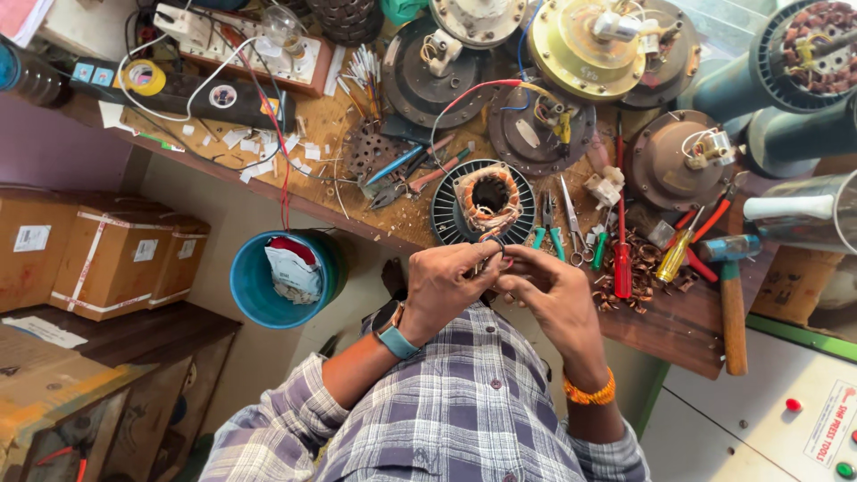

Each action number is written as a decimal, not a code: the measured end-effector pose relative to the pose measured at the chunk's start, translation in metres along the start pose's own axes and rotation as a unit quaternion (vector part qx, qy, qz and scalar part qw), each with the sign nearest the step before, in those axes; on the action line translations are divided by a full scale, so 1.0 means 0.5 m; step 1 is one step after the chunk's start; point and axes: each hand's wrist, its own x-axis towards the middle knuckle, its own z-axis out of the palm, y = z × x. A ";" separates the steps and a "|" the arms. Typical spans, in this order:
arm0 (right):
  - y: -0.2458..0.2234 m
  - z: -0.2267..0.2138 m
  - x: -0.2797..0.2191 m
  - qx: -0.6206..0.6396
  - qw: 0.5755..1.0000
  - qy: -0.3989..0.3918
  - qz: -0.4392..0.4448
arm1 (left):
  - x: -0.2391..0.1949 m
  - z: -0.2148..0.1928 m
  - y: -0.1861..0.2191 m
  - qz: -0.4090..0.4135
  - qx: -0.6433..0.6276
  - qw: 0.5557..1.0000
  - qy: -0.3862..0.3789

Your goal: The person repairs an electrical motor stator by stripping wire insulation, cutting wires, and inserting them into slots. They use pliers, scissors, and a screwdriver to manipulate the copper windings and secure connections.

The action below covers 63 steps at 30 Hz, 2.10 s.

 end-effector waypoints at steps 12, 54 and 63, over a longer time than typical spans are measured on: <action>-0.012 0.008 0.015 0.036 0.998 -0.041 0.009 | 0.001 -0.018 -0.003 0.004 0.020 0.999 -0.040; 0.044 0.073 0.043 0.316 0.917 0.065 -0.234 | 0.003 -0.018 -0.003 -0.126 -0.272 0.951 -0.075; 0.052 0.051 0.049 0.348 0.911 0.058 -0.214 | -0.002 -0.039 -0.034 -0.224 -0.242 0.943 -0.048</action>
